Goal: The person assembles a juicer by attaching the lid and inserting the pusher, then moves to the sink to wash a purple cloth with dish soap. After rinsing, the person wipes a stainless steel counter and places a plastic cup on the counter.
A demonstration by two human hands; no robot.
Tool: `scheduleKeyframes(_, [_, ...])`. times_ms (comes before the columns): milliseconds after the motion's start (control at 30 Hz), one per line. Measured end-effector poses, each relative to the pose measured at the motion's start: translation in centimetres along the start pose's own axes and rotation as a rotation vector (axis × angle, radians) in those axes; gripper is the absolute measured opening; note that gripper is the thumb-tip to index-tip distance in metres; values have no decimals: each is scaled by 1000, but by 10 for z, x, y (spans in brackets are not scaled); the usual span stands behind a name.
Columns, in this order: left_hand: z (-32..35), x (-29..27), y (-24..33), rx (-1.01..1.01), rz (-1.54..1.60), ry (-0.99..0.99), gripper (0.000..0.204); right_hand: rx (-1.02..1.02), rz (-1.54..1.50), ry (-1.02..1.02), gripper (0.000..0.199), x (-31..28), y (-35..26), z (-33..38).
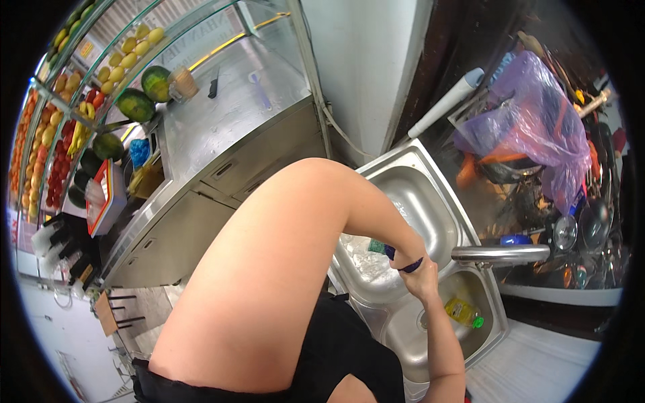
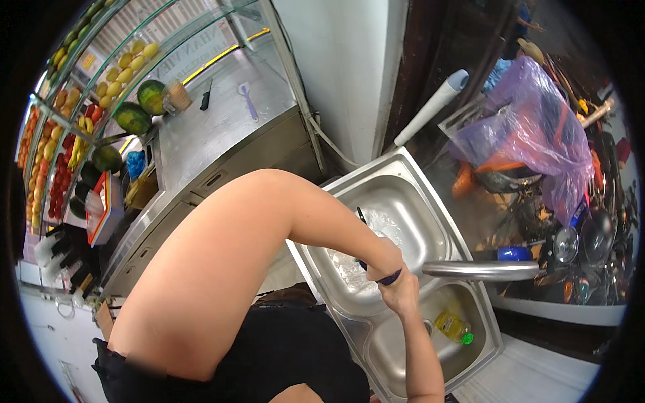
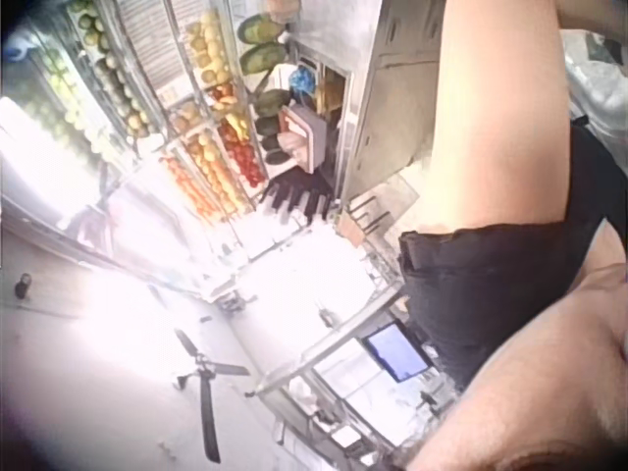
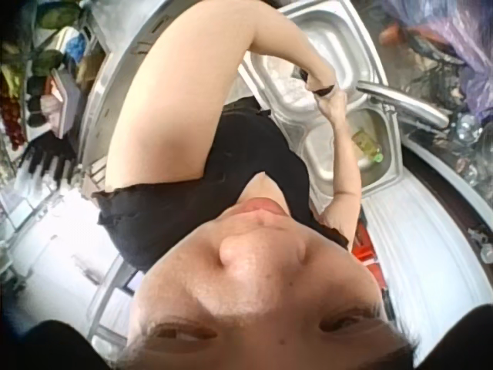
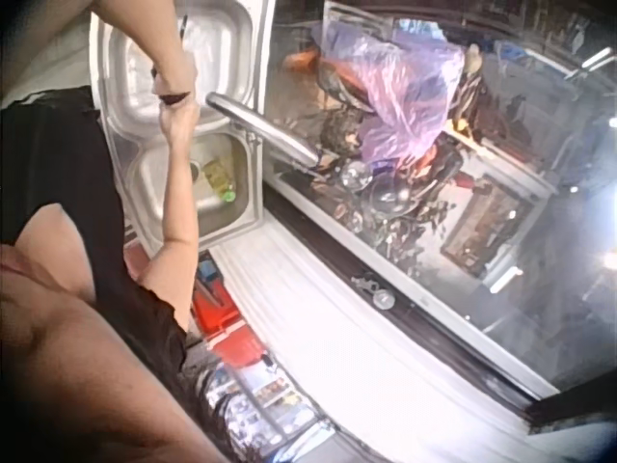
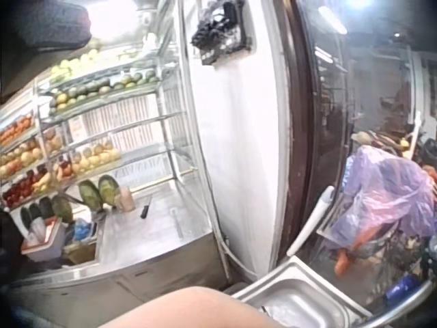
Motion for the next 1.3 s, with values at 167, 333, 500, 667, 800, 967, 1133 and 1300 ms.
scheduleKeyframes(167, [-15,-5,4,71,-139,329,16,142,-589,-58,17,22,28,-4])
scheduleKeyframes(333, [10,-35,-15,391,-390,491,10,388,-1458,-437,12,23,20,3])
scheduleKeyframes(500, [19,-52,-39,701,-454,522,15,218,-2171,-611,16,31,-20,3])
scheduleKeyframes(667, [-24,-4,-74,709,-148,826,28,206,-2580,-480,12,49,-20,-17])
scheduleKeyframes(800, [-31,71,-69,435,410,869,46,759,-2660,-378,33,61,5,-22])
scheduleKeyframes(967, [-9,121,-66,461,574,731,44,1003,-2522,-573,71,63,3,5])
scheduleKeyframes(1133, [19,104,-71,104,1310,414,28,327,-1245,-87,83,27,39,17])
scheduleKeyframes(1300, [31,73,-49,258,1864,-1015,44,-699,85,95,104,31,-14,11])
Point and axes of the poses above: each hand's wrist, its own z-axis away from the middle knuckle, its own x-axis out of the palm, y = z × x, the point moved 1 cm from there along -z, towards the middle knuckle, and after that the axes turned 2 degrees about -x, right-handed, at the moved point
